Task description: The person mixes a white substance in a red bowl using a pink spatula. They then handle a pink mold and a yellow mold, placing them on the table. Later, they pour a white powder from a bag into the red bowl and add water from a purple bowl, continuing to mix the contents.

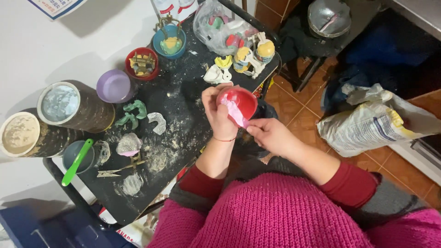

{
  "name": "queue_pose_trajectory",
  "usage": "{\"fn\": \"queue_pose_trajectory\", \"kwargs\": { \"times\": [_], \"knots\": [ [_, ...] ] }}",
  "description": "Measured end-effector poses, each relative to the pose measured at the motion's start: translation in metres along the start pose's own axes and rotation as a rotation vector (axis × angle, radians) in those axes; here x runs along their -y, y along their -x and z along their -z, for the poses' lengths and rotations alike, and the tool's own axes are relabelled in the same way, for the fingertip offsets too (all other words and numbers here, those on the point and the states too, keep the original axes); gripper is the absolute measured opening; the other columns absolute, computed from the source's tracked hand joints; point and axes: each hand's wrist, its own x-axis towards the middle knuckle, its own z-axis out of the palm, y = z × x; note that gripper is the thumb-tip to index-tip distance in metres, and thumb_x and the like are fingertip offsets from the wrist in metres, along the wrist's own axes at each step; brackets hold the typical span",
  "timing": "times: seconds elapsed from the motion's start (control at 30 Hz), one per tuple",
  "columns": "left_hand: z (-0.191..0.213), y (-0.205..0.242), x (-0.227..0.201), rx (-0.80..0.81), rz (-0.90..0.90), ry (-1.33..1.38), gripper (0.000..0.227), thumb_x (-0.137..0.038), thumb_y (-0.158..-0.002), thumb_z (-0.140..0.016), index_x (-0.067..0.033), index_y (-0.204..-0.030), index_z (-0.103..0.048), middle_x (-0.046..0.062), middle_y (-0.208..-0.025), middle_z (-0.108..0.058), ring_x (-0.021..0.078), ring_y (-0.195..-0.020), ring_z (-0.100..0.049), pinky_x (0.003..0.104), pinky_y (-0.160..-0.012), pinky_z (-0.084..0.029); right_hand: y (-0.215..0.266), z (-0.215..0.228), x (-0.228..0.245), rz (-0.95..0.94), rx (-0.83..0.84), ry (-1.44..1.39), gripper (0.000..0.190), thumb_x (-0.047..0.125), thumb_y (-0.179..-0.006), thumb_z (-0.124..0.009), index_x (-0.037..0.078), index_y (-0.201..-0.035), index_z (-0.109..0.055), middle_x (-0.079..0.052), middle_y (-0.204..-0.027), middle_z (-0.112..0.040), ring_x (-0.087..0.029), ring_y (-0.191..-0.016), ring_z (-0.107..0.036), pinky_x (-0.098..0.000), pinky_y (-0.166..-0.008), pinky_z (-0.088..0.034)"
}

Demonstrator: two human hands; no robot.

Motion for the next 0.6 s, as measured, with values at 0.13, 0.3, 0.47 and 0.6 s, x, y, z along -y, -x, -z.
{"fn": "queue_pose_trajectory", "kwargs": {
  "times": [0.13,0.3,0.47,0.6],
  "knots": [
    [0.005,-0.005,0.004,0.103,-0.093,-0.127,0.07,-0.052,-0.089,-0.08,-0.0073,-0.13,-0.044,0.019,-0.136,-0.059,0.029,-0.122,-0.063,0.044,-0.113,-0.051,0.005,0.025,0.021,-0.409,0.2,-0.659,0.028,0.027,-0.104,-0.06,0.005,-0.114,-0.075,0.0,-0.057,-0.051,-0.009,-0.039,-0.037,-0.0295,-0.037,-0.028],
    [0.039,0.004,0.04,-0.198,0.232,-0.12,0.054,-0.036,-0.098,-0.075,-0.0045,-0.134,-0.049,0.013,-0.132,-0.055,0.0255,-0.124,-0.057,0.044,-0.109,-0.047,-0.001,0.063,0.045,0.071,-0.088,0.082,0.026,0.019,-0.1,-0.065,0.018,-0.124,-0.074,0.007,-0.072,-0.068,-0.009,-0.057,-0.061,-0.0299,-0.055,-0.052],
    [0.009,0.004,0.0,-0.048,0.624,0.23,0.046,-0.042,-0.106,-0.049,-0.0052,-0.133,-0.058,0.015,-0.129,-0.066,0.0291,-0.121,-0.064,0.047,-0.105,-0.052,0.008,0.093,0.035,0.75,-0.321,0.873,0.049,0.007,-0.082,-0.072,0.022,-0.129,-0.074,-0.006,-0.085,-0.06,-0.026,-0.078,-0.058,-0.0405,-0.067,-0.048],
    [0.01,0.005,-0.004,-0.023,0.572,0.22,0.044,-0.035,-0.108,-0.048,0.0013,-0.131,-0.059,0.018,-0.126,-0.069,0.0317,-0.118,-0.067,0.048,-0.105,-0.053,0.019,0.103,0.0,0.762,-0.301,0.805,0.052,0.003,-0.078,-0.074,0.019,-0.127,-0.073,-0.007,-0.087,-0.059,-0.028,-0.077,-0.057,-0.0408,-0.065,-0.047]
  ]
}}
